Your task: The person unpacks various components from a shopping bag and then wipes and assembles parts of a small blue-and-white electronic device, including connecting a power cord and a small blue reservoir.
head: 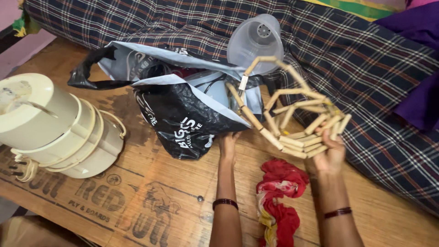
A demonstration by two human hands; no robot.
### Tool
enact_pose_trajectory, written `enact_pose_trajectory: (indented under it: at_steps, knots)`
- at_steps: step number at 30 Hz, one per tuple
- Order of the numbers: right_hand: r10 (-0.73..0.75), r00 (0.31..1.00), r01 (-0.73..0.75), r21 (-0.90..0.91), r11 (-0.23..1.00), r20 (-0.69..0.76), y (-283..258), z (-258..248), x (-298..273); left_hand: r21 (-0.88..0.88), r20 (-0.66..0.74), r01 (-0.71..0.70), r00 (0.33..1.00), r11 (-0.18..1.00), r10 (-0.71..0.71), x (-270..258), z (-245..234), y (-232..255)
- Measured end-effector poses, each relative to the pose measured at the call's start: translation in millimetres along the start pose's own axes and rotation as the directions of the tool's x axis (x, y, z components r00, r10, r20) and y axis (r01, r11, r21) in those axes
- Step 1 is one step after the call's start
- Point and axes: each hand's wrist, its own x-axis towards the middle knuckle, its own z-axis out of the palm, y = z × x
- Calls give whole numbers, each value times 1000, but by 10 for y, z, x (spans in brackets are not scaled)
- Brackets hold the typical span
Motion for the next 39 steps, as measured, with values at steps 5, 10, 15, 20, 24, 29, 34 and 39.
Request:
enact_pose_trajectory:
  at_steps: [5,10,15,20,24,29,34,39]
  knots:
    - [134,990,-136,-50,989,-33,423,-269,24,-151,257,45,967,988,-5,107,-187,-200]
    - [154,988,-156,-108,982,-25,465,-158,-44,-253,148,110,986,961,-74,93,-190,-177]
    - [112,980,-165,-362,918,-162,349,192,-141,-306,85,114,992,945,-92,51,-120,-22]
    - [-55,978,-127,-776,618,-203,5,715,-284,-391,69,94,995,916,-73,69,-142,16]
    - [-81,975,-222,-858,-463,-208,-378,985,-345,-442,129,54,992,895,3,-3,-118,101]
    - [-165,925,296,-921,-251,342,-204,1231,-290,-520,107,51,994,852,6,-87,-39,197]
    - [222,952,156,-958,241,211,554,2047,-156,-515,104,58,995,855,-5,-92,-41,222]
    - [45,838,540,-839,69,544,980,2256,36,-495,58,39,998,868,-12,-93,-10,253]
